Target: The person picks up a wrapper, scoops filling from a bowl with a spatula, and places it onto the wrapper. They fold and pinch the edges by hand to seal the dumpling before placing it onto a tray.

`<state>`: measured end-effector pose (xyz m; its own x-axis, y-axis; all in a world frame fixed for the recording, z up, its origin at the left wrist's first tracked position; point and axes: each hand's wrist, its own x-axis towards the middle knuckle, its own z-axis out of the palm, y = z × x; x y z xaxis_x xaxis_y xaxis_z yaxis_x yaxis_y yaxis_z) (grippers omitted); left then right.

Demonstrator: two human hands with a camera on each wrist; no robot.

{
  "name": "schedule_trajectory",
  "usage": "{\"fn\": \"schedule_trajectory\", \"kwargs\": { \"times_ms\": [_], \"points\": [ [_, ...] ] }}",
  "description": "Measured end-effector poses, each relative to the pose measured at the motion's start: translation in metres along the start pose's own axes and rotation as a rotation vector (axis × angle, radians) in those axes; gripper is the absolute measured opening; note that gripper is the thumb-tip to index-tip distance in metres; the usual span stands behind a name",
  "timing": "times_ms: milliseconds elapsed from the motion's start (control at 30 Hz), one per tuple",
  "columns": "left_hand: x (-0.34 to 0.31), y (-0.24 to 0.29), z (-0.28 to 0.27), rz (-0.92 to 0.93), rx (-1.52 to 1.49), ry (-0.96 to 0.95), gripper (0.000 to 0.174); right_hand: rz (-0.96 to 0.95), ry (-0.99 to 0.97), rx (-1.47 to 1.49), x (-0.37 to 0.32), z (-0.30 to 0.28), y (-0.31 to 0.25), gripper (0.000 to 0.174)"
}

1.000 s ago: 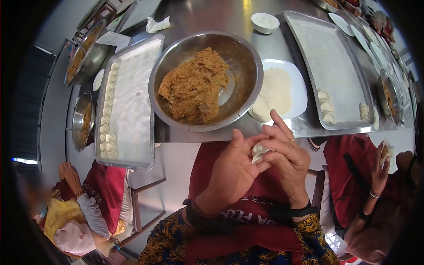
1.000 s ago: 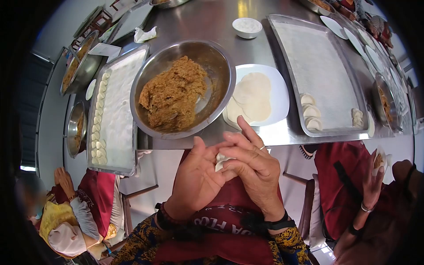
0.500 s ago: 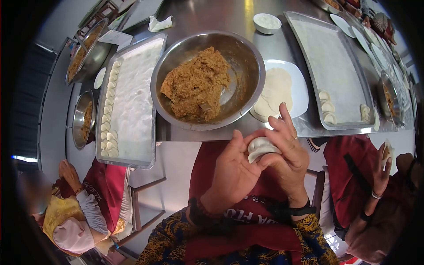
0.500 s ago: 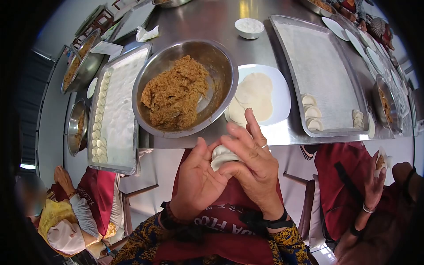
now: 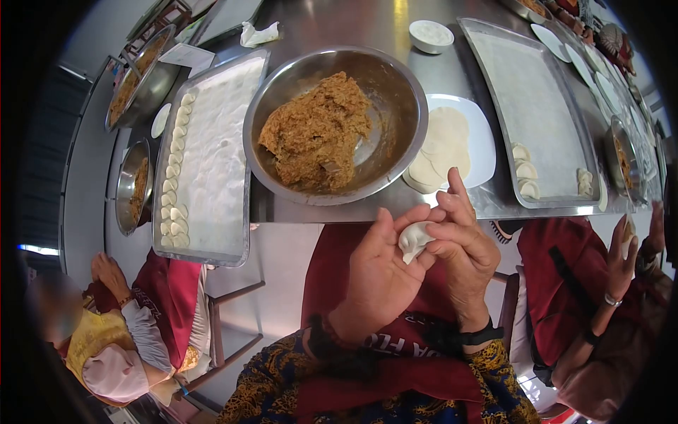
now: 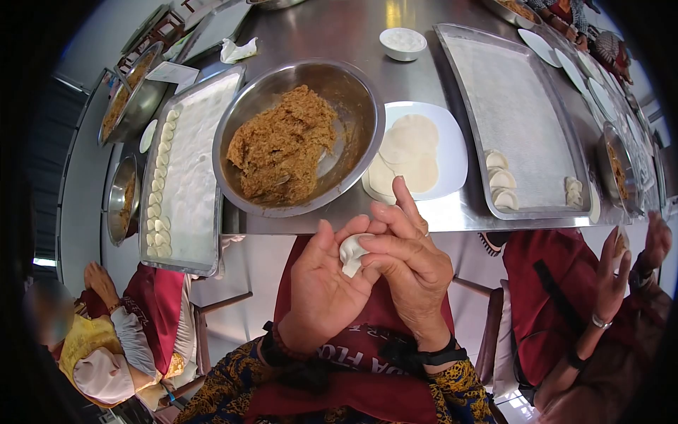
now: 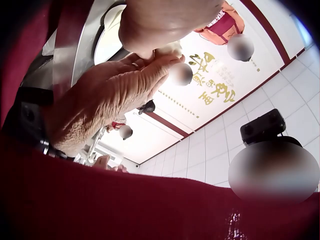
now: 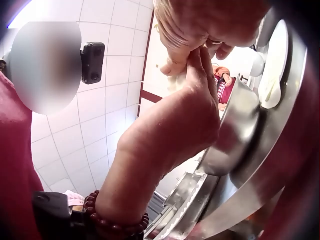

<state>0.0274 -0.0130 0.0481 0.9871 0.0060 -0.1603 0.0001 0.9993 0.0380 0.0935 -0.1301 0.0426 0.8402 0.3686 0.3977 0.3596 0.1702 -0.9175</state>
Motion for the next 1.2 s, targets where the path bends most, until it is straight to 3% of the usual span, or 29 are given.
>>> {"fn": "schedule_trajectory", "kwargs": {
  "times_ms": [200, 267, 500, 700, 767, 867, 1067, 1200],
  "points": [
    [-0.001, 0.000, 0.000, 0.018, -0.002, 0.028, 0.052, 0.033, 0.035, 0.052, -0.001, 0.004, -0.005, 0.025],
    [0.001, 0.002, -0.003, 0.022, 0.007, -0.094, 0.051, 0.122, 0.120, 0.090, 0.000, 0.005, -0.012, 0.022],
    [0.001, -0.003, 0.002, 0.051, -0.035, -0.038, 0.052, 0.025, 0.074, 0.130, -0.006, 0.001, -0.002, 0.028],
    [-0.002, 0.009, 0.007, 0.026, 0.160, -0.023, 0.053, 0.228, 0.094, 0.127, 0.000, 0.000, -0.017, 0.034],
    [-0.004, 0.010, 0.017, -0.025, 0.266, 0.169, 0.055, 0.152, -0.090, 0.010, 0.001, -0.006, -0.018, 0.034],
    [-0.003, 0.011, 0.016, -0.046, 0.343, 0.146, 0.056, 0.104, -0.193, -0.066, 0.004, -0.009, -0.018, 0.025],
    [-0.005, 0.012, 0.025, -0.088, 0.330, 0.215, 0.056, 0.055, -0.214, -0.101, 0.004, -0.012, -0.009, 0.015],
    [-0.006, 0.018, 0.019, -0.146, 0.359, 0.191, 0.056, 0.091, -0.200, -0.048, -0.001, -0.010, -0.006, 0.017]
  ]
}}
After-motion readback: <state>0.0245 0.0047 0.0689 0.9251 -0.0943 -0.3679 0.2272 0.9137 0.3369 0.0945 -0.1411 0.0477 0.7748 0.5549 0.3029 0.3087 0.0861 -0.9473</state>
